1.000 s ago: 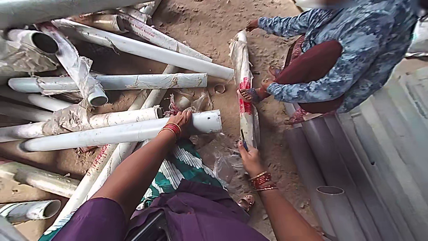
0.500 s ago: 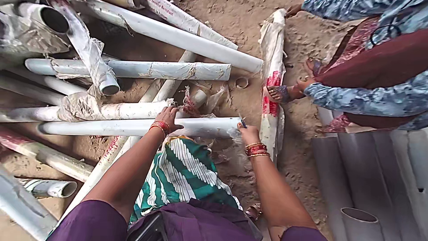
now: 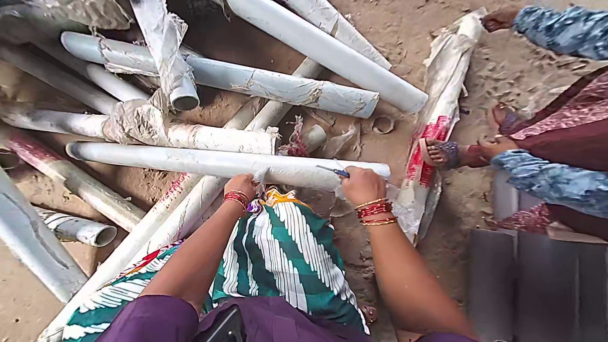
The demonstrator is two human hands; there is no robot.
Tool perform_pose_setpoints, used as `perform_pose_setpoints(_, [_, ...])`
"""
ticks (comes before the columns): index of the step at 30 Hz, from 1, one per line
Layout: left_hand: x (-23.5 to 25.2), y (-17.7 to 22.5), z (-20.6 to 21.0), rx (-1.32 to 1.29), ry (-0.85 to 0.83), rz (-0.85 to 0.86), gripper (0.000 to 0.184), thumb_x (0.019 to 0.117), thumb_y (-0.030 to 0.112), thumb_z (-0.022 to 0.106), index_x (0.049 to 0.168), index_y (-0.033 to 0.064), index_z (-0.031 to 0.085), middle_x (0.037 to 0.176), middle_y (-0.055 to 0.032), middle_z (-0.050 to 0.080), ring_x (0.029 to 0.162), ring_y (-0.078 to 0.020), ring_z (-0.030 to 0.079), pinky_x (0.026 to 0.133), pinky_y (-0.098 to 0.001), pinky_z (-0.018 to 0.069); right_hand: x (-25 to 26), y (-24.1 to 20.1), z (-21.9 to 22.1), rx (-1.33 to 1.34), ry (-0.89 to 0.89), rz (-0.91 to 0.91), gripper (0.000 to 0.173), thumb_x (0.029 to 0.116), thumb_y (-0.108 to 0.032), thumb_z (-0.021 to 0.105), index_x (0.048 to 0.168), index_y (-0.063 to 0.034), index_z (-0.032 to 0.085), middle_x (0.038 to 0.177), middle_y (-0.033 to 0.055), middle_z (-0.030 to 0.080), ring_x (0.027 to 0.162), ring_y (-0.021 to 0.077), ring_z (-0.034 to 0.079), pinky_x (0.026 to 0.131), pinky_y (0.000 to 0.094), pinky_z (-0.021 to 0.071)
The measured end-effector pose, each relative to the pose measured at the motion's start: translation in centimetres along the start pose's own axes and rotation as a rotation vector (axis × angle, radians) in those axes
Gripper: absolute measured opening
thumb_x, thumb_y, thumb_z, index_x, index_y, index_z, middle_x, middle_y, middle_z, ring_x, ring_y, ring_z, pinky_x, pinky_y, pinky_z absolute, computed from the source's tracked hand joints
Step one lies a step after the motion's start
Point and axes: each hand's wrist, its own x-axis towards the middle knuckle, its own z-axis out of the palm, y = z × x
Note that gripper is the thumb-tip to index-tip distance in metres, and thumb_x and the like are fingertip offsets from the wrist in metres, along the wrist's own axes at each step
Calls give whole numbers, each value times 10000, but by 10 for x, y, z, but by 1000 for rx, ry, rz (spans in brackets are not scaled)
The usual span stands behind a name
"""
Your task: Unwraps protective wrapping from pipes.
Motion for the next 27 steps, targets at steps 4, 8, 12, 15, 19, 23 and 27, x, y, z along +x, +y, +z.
perform_pose_setpoints(4, [-9, 12, -17, 88, -127, 204, 326, 1061, 216, 532, 1138, -56, 696, 1209, -267, 682, 1226, -433, 620, 1013, -639, 462, 2, -9, 18, -10, 66, -179, 190, 984, -89, 626, 1000, 74, 724, 1056, 305, 684, 1082, 484, 653, 878, 629, 506])
perform_pose_setpoints(8, [-30, 32, -18, 200, -89, 220, 259, 1041, 165, 550, 1083, -32, 713, 1132, -241, 702, 1117, -426, 669, 882, -633, 527, -1, -49, 13, 178, 61, -179, 221, 1028, -100, 554, 998, 72, 690, 1017, 279, 674, 1011, 449, 669, 856, 604, 523])
perform_pose_setpoints(12, [-37, 21, -4, 73, -28, 264, 283, 1050, 147, 508, 1137, -49, 693, 1219, -242, 679, 1163, -419, 654, 929, -612, 519, 16, -98, 30, 413, -362, -104, 556, 1076, -448, 498, 922, 60, 663, 869, 243, 647, 811, 381, 633, 729, 588, 483])
perform_pose_setpoints(15, [-38, 4, 10, -105, 2, 334, 340, 1082, 161, 449, 1184, -68, 679, 1245, -256, 671, 1206, -411, 637, 1017, -583, 481, 30, -137, 49, 354, -571, -22, 741, 1035, -595, 494, 1076, 125, 666, 1109, 309, 661, 1071, 422, 643, 933, 620, 474])
perform_pose_setpoints(19, [-32, -20, 22, -353, -47, 455, 324, 1068, 138, 498, 1245, -67, 676, 1251, -258, 680, 1237, -394, 624, 1102, -544, 429, 36, -162, 66, 293, -522, 35, 672, 994, -544, 617, 1102, 118, 660, 1154, 300, 663, 1126, 413, 644, 953, 610, 482])
perform_pose_setpoints(23, [-1, -65, 21, -446, 232, 396, 416, 991, 276, 702, 1281, -22, 693, 1290, -236, 672, 1305, -385, 573, 1138, -515, 414, 42, -164, 81, 358, -447, 60, 404, 1003, -301, 657, 985, 102, 667, 1043, 291, 673, 1015, 411, 658, 876, 611, 494])
perform_pose_setpoints(27, [35, -81, 2, -161, 302, 308, 777, 917, 257, 784, 1556, 15, 414, 1632, -224, 355, 1528, -465, 263, 1218, -594, 266, 48, -154, 96, 547, -437, 50, 276, 991, -193, 653, 910, 71, 639, 801, 164, 566, 731, 267, 530, 693, 488, 446])
